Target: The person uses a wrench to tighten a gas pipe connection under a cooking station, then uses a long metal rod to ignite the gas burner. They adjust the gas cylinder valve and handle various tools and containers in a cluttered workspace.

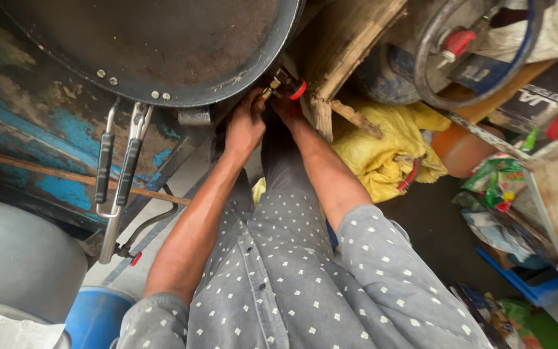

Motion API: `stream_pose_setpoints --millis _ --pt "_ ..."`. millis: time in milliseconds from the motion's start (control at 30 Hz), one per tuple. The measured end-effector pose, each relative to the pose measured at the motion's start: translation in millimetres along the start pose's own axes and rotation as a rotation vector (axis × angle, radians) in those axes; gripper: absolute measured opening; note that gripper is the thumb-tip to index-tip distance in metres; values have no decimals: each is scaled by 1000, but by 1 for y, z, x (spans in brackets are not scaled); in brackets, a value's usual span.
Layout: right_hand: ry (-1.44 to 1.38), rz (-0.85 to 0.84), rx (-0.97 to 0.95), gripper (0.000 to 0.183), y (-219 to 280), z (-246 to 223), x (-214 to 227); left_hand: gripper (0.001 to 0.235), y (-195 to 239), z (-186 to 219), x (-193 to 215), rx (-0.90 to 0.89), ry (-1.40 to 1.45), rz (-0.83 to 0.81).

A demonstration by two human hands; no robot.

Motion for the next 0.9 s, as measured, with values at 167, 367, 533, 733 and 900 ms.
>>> stream_pose_setpoints --millis 167,367,533,733,900 --pt "-59 77 27 33 -2 -6 -10 32 -2 -10 -5 65 -58 -8" --pt "-143 208 -36 36 99 -45 41 37 -12 -19 -8 -61 -77 -28" --pt "-375 -190 -332 21 199 -107 135 42 -13 -28 -20 -19 95 -120" --pt "37 -111 -137 54 171 -189 276 44 -29 -37 -26 60 140 -167" --pt "356 -260 -84 74 120 -223 310 40 0 -38 -2 13 87 -64"
Point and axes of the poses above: each hand's wrist, its own y-axis away from the middle knuckle, its own x-axis out of the back of the hand, z = x × y, the point moved 7 cm from there along -y, towards the middle knuckle
